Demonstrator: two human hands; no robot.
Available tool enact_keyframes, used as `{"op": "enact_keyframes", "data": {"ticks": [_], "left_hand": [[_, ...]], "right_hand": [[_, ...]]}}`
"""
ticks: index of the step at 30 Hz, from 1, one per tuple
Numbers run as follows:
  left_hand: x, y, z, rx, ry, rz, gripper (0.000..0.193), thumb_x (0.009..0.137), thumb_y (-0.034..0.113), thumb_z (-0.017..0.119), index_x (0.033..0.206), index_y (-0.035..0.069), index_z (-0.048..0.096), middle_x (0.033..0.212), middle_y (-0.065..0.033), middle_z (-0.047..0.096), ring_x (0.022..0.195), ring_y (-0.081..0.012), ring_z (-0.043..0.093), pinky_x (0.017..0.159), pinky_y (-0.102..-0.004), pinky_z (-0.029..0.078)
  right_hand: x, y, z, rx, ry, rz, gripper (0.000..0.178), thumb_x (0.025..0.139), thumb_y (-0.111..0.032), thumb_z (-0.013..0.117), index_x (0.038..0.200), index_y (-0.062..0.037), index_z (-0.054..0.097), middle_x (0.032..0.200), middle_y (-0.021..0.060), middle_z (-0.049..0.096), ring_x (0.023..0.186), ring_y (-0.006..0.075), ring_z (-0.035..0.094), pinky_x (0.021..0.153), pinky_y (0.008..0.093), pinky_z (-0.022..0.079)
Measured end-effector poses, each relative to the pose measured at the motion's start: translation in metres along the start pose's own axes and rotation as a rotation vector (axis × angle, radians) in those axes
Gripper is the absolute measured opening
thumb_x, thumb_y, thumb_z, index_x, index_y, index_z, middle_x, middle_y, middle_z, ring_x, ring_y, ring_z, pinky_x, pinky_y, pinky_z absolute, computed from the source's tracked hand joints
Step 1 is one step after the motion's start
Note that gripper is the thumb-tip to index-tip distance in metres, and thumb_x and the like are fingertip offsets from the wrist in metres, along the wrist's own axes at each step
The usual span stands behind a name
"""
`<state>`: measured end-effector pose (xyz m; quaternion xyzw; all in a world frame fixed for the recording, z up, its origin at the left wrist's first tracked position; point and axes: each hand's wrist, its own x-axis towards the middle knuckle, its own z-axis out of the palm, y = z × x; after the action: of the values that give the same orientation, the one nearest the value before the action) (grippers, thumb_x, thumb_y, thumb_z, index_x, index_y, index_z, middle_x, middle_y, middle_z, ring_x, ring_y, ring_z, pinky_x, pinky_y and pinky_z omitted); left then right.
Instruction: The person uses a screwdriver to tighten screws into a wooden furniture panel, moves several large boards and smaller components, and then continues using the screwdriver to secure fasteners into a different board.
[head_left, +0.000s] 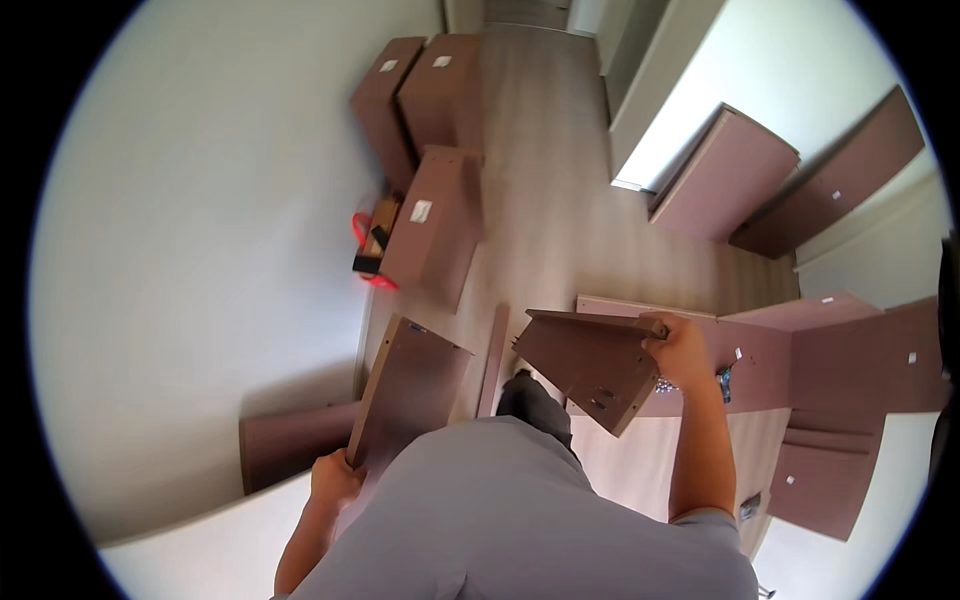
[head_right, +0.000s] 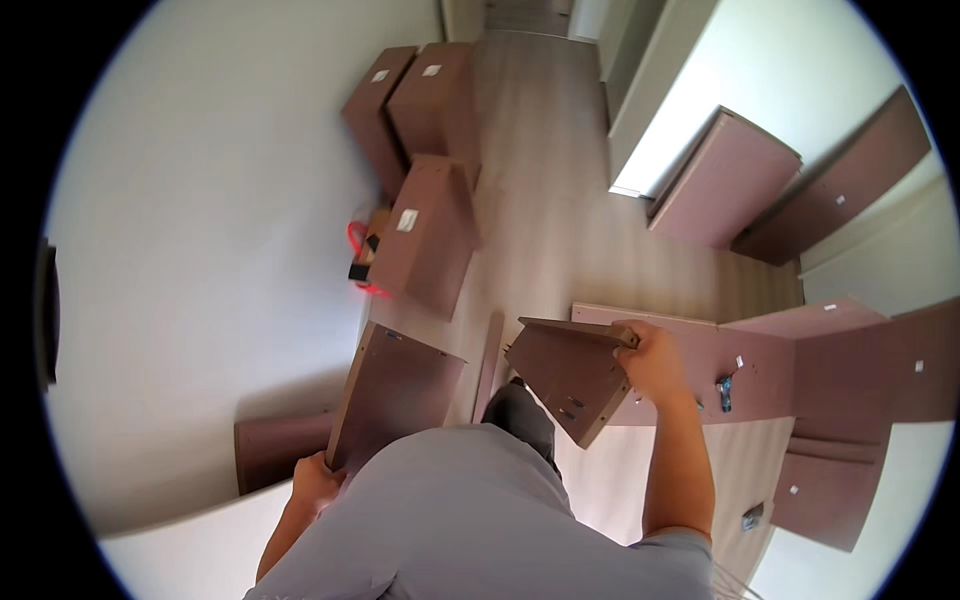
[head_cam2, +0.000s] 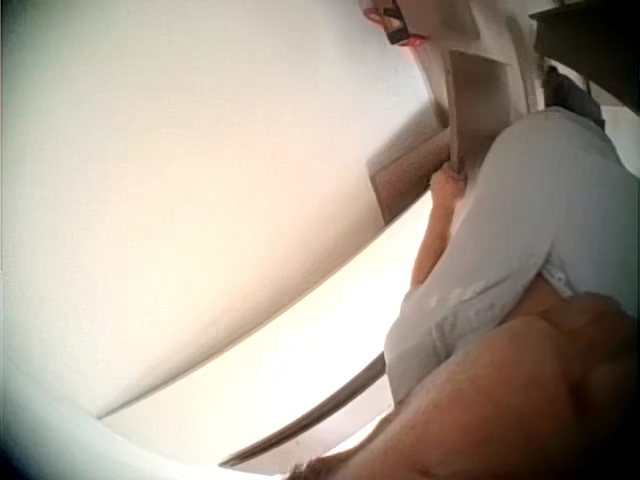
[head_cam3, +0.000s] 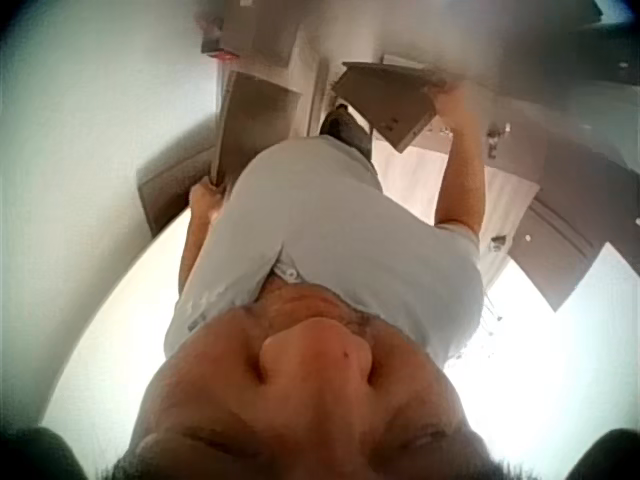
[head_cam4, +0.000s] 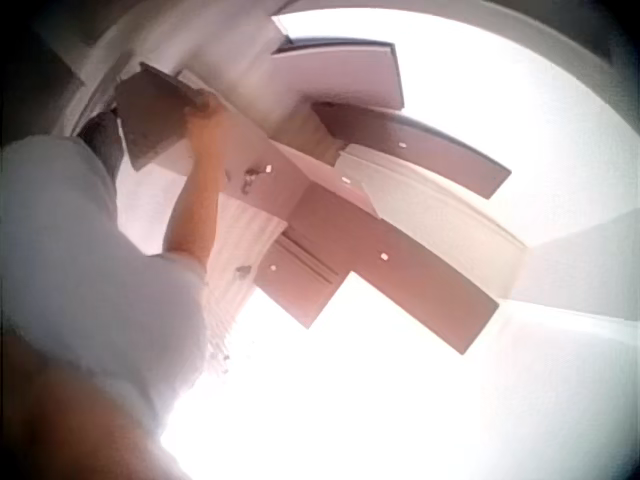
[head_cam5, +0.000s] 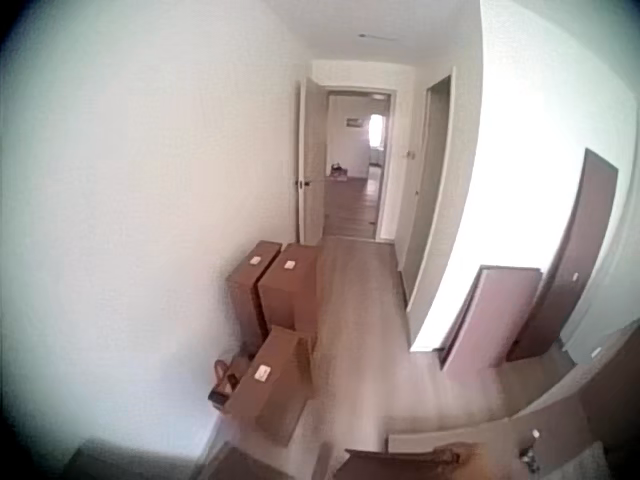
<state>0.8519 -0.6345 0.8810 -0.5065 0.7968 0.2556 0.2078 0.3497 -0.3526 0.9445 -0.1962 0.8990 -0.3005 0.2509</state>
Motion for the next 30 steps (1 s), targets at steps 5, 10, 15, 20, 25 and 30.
{"op": "enact_keyframes", "data": {"ticks": [5, 10, 15, 20, 25, 30], "left_hand": [[0.059, 0.119, -0.027, 0.008, -0.022, 0.057, 0.036, 0.081, 0.026, 0.080, 0.107, 0.001, 0.075, 0.096, -0.0247, 0.075, 0.098, -0.0438, 0.072, 0.086, -0.0486, 0.057], [0.122, 0.236, -0.030, 0.182, -0.030, 0.080, 0.042, 0.080, 0.027, 0.082, 0.106, -0.005, 0.073, 0.098, -0.0279, 0.074, 0.098, -0.0445, 0.071, 0.086, -0.0485, 0.057], [0.175, 0.384, -0.048, 0.198, -0.061, 0.138, 0.043, 0.080, 0.029, 0.081, 0.105, -0.006, 0.072, 0.097, -0.0277, 0.074, 0.096, -0.0444, 0.072, 0.086, -0.0486, 0.057], [0.215, 0.511, -0.057, 0.231, -0.008, 0.331, 0.045, 0.082, 0.031, 0.081, 0.106, -0.006, 0.072, 0.096, -0.0272, 0.074, 0.096, -0.0448, 0.072, 0.086, -0.0488, 0.057], [0.263, 0.654, -0.067, 0.410, -0.038, 0.402, 0.041, 0.081, 0.029, 0.079, 0.103, -0.006, 0.072, 0.095, -0.0284, 0.074, 0.095, -0.0449, 0.072, 0.083, -0.0480, 0.057], [0.324, 0.809, -0.059, 0.449, -0.109, 0.590, 0.040, 0.084, 0.033, 0.079, 0.106, 0.000, 0.073, 0.096, -0.0242, 0.075, 0.095, -0.0425, 0.072, 0.085, -0.0490, 0.057]], "right_hand": [[0.037, 0.069, -0.081, 0.056, 0.091, -0.040, 0.040, 0.080, -0.004, 0.072, 0.119, -0.0014, 0.073, 0.086, 0.0159, 0.073, 0.077, 0.0233, 0.070, 0.073, 0.0347, 0.055], [0.070, 0.120, -0.152, 0.223, 0.103, 0.120, 0.040, 0.080, -0.001, 0.072, 0.119, -0.0016, 0.074, 0.092, 0.0168, 0.076, 0.080, 0.0227, 0.072, 0.076, 0.0336, 0.056], [0.088, 0.174, -0.221, 0.262, 0.248, 0.219, 0.040, 0.079, 0.000, 0.074, 0.119, -0.0017, 0.075, 0.095, 0.0161, 0.077, 0.081, 0.0203, 0.072, 0.077, 0.0318, 0.056], [0.097, 0.213, -0.274, 0.329, 0.452, 0.298, 0.042, 0.077, 0.001, 0.074, 0.119, -0.0016, 0.075, 0.094, 0.0142, 0.077, 0.083, 0.0181, 0.072, 0.078, 0.0313, 0.056], [0.121, 0.237, -0.325, 0.382, 0.594, 0.457, 0.042, 0.076, 0.003, 0.074, 0.118, -0.0014, 0.075, 0.097, 0.0130, 0.078, 0.086, 0.0198, 0.072, 0.082, 0.0323, 0.056], [0.163, 0.279, -0.370, 0.350, 0.718, 0.597, 0.042, 0.072, 0.002, 0.073, 0.114, -0.0018, 0.077, 0.093, 0.0080, 0.075, 0.086, 0.0138, 0.067, 0.081, 0.0288, 0.054]]}}
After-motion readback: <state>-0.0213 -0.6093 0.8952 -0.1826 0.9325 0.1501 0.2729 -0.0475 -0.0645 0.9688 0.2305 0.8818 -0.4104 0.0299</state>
